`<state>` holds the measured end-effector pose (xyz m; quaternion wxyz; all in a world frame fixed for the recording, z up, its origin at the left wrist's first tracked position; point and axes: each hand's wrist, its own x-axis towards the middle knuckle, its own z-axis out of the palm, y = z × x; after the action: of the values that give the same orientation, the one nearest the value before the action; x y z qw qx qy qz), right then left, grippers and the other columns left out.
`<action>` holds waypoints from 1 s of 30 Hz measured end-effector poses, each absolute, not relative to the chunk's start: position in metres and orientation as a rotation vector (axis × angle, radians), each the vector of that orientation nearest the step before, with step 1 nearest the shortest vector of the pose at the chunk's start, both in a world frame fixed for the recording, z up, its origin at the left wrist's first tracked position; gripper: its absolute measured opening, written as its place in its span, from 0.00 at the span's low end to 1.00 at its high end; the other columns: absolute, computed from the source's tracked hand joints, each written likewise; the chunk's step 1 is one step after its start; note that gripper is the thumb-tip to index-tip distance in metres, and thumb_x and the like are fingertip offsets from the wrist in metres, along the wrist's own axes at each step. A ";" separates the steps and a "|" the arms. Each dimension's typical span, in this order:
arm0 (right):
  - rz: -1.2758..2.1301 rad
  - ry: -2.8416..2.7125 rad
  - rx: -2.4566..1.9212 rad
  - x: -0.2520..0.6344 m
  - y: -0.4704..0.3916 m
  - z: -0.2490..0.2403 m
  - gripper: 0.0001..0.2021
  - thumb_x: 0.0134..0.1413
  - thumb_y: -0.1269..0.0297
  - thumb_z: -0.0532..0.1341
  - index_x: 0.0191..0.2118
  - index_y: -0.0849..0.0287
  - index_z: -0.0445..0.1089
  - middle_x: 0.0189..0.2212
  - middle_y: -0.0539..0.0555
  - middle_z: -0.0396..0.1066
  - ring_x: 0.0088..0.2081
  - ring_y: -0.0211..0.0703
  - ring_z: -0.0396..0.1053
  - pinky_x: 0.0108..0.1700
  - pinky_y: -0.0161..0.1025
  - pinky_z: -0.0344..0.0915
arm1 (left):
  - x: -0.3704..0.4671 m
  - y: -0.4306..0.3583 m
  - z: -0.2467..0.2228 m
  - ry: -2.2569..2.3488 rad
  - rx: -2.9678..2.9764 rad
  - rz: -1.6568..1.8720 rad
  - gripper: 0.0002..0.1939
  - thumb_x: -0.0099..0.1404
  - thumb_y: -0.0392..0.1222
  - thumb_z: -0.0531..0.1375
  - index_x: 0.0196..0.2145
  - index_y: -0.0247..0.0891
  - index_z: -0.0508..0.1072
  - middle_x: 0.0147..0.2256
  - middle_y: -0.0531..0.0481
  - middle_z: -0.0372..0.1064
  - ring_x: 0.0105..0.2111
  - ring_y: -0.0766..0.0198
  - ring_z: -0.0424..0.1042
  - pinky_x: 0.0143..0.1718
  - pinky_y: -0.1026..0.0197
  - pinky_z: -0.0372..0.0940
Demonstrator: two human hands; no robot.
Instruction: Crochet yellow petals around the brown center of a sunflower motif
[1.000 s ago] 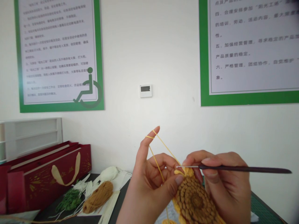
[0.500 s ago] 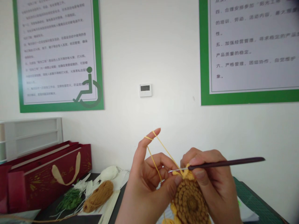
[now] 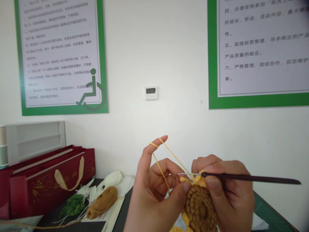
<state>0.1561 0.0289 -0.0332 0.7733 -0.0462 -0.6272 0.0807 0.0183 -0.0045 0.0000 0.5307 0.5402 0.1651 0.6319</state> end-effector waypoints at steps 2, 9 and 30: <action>0.185 -1.350 -0.100 0.155 0.029 -0.033 0.04 0.68 0.70 0.59 0.43 0.54 0.69 0.28 0.49 0.70 0.30 0.40 0.69 0.30 0.39 0.68 | 0.018 -0.005 0.000 0.393 1.293 1.506 0.45 0.59 0.32 0.72 0.67 0.53 0.57 0.28 0.56 0.73 0.26 0.69 0.69 0.29 0.66 0.63; 0.236 -1.361 -0.092 0.155 0.028 -0.031 0.03 0.69 0.67 0.58 0.44 0.52 0.68 0.29 0.49 0.69 0.30 0.40 0.69 0.29 0.37 0.66 | 0.016 -0.006 0.000 0.377 1.295 1.500 0.47 0.59 0.33 0.73 0.68 0.53 0.55 0.29 0.54 0.74 0.25 0.69 0.67 0.29 0.66 0.63; 0.379 -1.459 -0.022 0.172 0.026 -0.025 0.02 0.71 0.60 0.57 0.44 0.48 0.66 0.30 0.50 0.76 0.31 0.43 0.72 0.32 0.41 0.66 | 0.019 -0.006 0.002 0.409 1.295 1.522 0.44 0.58 0.31 0.72 0.66 0.50 0.60 0.28 0.53 0.75 0.25 0.69 0.68 0.28 0.66 0.61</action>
<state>0.1721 0.0260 -0.0252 0.7290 -0.0102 -0.6625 0.1720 0.0185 -0.0057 0.0020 0.5236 0.5409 0.1710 0.6356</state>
